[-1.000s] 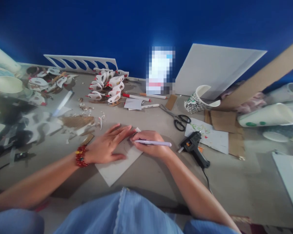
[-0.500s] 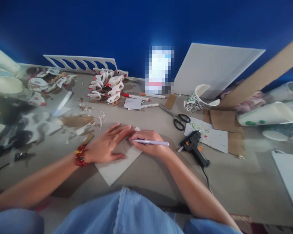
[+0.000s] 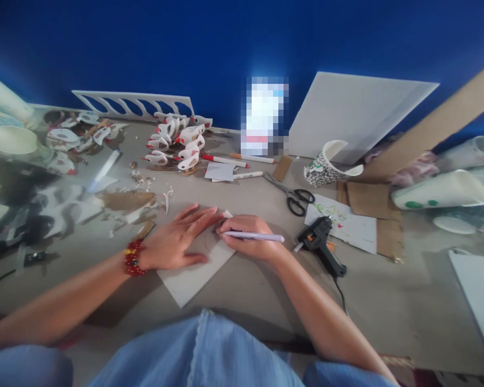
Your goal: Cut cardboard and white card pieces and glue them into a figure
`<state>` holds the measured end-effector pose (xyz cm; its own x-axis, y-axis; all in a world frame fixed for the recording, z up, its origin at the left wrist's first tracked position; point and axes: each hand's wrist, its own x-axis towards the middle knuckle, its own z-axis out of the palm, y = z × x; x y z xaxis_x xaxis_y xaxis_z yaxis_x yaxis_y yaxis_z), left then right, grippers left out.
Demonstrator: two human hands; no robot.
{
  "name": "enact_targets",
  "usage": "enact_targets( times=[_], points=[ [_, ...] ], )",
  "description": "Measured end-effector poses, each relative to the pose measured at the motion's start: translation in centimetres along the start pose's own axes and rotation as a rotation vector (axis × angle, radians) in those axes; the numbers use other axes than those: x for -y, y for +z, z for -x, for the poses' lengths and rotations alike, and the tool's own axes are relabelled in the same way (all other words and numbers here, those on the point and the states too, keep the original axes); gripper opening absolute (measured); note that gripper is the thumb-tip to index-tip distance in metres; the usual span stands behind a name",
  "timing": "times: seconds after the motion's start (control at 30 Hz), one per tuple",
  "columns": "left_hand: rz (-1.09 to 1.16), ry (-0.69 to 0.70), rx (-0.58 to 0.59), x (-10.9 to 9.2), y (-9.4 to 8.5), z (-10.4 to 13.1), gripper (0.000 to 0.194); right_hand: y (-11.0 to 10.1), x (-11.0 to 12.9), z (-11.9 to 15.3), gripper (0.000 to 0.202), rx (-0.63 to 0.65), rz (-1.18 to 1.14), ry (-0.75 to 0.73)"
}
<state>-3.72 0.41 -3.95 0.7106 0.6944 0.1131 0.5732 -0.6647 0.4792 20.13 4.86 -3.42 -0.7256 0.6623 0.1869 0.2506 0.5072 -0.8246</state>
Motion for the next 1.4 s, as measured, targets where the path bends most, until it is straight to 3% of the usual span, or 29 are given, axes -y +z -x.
enact_targets(
  times=[0.57,1.07,1.27,1.4],
  points=[
    [0.010,0.001,-0.004,0.2,0.1,0.0,0.108,0.2,-0.3,0.6,0.014,0.012,0.082,-0.005],
    [0.011,-0.015,0.028,0.1,-0.3,0.0,0.096,0.3,0.9,0.6,0.016,0.021,0.161,-0.049],
    [-0.016,-0.052,0.007,-0.5,0.2,0.0,0.093,-0.2,2.1,0.9,0.015,-0.145,0.139,0.110],
    [-0.061,-0.112,-0.091,-1.4,1.1,0.2,0.095,0.3,2.2,1.4,0.013,-0.150,0.096,0.180]
  ],
)
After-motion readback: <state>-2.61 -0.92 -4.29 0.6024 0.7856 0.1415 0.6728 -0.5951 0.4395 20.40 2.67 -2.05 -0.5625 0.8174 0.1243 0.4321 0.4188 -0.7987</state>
